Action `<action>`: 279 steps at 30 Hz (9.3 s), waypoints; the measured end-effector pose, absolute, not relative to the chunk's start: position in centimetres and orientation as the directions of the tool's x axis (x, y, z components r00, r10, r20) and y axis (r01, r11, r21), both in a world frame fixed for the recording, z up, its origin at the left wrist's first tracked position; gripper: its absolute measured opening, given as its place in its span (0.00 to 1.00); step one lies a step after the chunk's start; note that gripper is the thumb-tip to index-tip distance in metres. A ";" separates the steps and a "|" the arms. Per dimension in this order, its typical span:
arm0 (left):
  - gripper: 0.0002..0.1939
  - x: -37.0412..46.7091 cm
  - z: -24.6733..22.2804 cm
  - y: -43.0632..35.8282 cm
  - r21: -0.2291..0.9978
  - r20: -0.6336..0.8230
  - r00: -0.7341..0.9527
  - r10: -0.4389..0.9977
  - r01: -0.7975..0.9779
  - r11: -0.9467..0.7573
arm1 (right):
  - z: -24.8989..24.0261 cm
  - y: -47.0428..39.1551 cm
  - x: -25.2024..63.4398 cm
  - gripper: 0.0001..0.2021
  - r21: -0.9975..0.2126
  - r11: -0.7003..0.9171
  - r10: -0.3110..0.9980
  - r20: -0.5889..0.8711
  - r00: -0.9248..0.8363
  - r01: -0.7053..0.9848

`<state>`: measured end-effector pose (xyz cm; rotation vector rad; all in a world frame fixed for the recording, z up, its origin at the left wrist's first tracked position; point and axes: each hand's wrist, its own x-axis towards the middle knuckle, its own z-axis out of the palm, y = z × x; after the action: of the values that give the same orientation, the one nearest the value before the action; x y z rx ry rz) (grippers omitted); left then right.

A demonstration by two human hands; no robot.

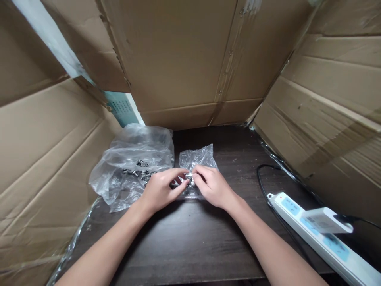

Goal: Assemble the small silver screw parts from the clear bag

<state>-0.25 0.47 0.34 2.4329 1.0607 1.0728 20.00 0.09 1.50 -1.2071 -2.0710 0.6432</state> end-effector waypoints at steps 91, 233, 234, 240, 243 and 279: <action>0.07 -0.3 0.8 0.4 0.382 0.535 0.547 0.644 0.523 -0.762 | 1.0 0.1 19.9 0.12 -0.682 0.481 0.868 0.283 -0.407 0.551; 0.09 -0.4 0.3 0.6 0.455 0.533 0.508 0.677 0.502 -0.736 | 1.6 -0.4 19.7 0.07 -0.652 0.467 0.878 0.261 -0.402 0.597; 0.09 -0.4 0.3 0.6 0.461 0.528 0.510 0.679 0.500 -0.733 | 1.5 -0.4 19.7 0.07 -0.650 0.471 0.876 0.265 -0.403 0.596; 0.09 -0.5 0.2 0.6 0.466 0.532 0.508 0.677 0.492 -0.735 | 1.7 -0.5 19.7 0.05 -0.637 0.468 0.878 0.258 -0.402 0.613; 0.09 -0.4 0.2 0.5 0.457 0.543 0.503 0.673 0.495 -0.739 | 1.8 -0.6 19.7 0.06 -0.639 0.456 0.884 0.242 -0.400 0.620; 0.08 -0.3 0.8 0.1 0.455 0.565 0.483 0.669 0.493 -0.741 | 1.5 -0.4 19.6 0.14 -0.727 0.433 0.875 0.199 -0.441 0.533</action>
<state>-0.31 0.12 0.77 2.4989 0.9968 1.1061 19.60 -0.36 1.49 -1.1807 -2.1226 0.7893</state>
